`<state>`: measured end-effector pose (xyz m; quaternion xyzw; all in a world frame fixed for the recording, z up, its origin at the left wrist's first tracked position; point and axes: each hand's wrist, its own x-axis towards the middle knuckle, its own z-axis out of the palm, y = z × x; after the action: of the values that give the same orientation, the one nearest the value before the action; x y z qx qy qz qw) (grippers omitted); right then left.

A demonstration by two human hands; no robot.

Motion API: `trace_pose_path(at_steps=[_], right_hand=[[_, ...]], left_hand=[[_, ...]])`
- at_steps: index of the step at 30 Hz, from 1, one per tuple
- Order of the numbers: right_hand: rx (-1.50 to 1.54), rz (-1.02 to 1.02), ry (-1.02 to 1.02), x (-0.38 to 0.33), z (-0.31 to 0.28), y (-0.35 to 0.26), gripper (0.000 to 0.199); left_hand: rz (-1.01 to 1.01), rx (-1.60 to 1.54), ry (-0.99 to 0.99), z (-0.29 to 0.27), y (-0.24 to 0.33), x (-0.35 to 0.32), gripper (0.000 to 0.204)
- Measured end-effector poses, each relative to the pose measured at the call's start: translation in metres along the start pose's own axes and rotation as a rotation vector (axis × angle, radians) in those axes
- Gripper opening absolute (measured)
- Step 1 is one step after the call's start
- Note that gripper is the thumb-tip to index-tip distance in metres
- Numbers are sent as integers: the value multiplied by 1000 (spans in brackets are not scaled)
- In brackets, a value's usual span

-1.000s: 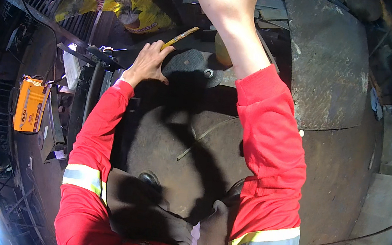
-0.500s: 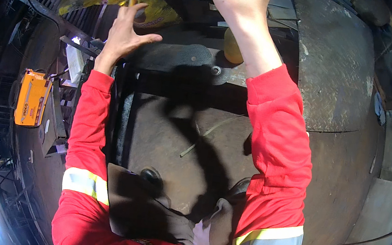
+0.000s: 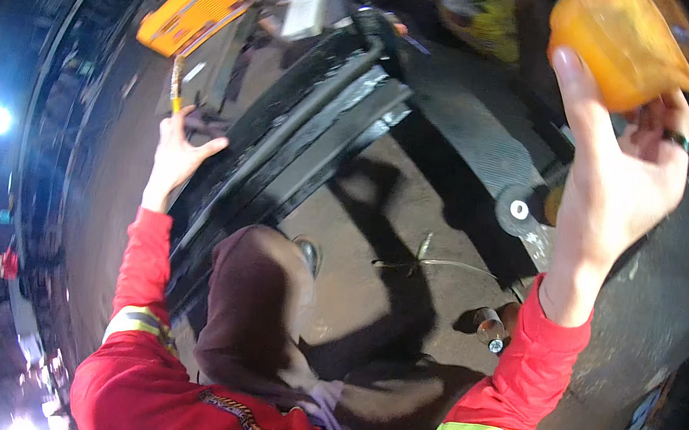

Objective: The person pours a yellow liquid from a bottle into a small plastic cup. They then use a yellow paintbrush to apply the liquid onto a long, dark metal beam, repeatedly dipping the brush into the cup to maintain coverage.

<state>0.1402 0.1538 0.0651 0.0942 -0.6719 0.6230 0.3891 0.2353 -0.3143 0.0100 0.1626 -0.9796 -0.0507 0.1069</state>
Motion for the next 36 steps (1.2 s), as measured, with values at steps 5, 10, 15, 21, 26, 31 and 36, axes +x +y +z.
trace_pose_path(at_steps=[5,10,15,21,26,31,36], right_hand=[[171,142,-157,-23,24,-17,49],[228,374,-155,-40,31,-30,67],[183,467,-196,-45,21,-16,72],[133,510,-245,-55,9,-12,73],[159,500,-319,-73,-6,-1,68],[227,547,-404,-96,0,-3,74],[211,537,-511,-108,-21,5,76]], left_hand=[[-57,83,-21,48,13,14,111],[-232,174,-43,52,1,8,114],[-265,121,55,35,-35,-10,108],[-336,280,78,-7,-105,-31,87],[-212,1,161,-26,-143,-75,60],[-291,270,-121,4,-118,-99,55],[-442,390,129,-41,-150,-125,48]])
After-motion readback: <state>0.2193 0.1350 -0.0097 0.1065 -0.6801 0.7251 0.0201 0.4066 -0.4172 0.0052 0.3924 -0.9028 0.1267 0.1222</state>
